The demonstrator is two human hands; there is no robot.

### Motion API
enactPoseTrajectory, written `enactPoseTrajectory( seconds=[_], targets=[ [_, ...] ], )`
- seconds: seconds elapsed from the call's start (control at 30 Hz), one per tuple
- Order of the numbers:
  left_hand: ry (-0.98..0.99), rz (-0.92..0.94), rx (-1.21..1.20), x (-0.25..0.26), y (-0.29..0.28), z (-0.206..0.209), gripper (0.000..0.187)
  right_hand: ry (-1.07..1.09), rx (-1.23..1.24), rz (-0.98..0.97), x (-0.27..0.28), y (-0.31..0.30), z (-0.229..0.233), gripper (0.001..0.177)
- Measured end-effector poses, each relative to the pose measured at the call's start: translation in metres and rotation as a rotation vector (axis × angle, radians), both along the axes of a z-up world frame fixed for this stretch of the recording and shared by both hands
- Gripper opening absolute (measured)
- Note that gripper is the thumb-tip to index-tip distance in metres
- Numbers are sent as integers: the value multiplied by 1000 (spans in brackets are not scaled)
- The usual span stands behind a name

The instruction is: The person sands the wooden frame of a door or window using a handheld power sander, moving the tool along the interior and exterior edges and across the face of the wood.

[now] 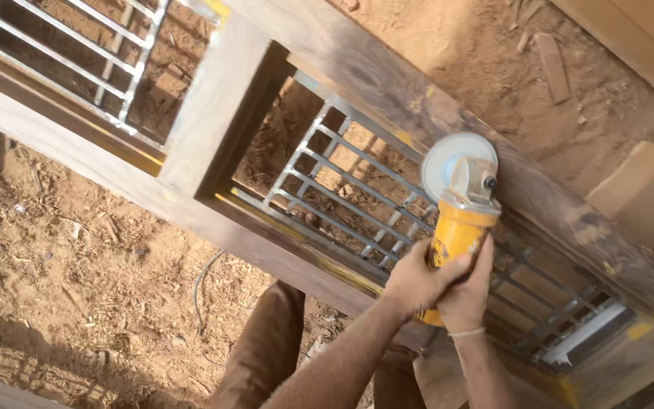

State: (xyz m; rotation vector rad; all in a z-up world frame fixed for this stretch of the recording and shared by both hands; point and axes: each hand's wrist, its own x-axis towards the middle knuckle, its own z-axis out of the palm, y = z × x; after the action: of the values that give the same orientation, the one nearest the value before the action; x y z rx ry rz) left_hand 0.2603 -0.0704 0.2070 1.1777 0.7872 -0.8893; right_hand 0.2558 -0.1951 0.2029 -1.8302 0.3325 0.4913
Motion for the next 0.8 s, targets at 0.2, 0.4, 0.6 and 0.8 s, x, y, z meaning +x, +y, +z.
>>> enactPoseTrajectory(
  seconds=[0.2,0.4,0.6,0.8],
  targets=[
    [-50,286,-18,74,116,-63,83,-23,29,94,65,134,-61,95],
    [-201,480,24,116,211,-102,71,123,59,199,113,217,-78,93],
    [-163,429,-47,114,209,-92,73,139,-170,301,113,207,-63,87],
    [-162,347,-114,82,119,-77,74,157,-164,287,81,119,-40,87]
  ],
)
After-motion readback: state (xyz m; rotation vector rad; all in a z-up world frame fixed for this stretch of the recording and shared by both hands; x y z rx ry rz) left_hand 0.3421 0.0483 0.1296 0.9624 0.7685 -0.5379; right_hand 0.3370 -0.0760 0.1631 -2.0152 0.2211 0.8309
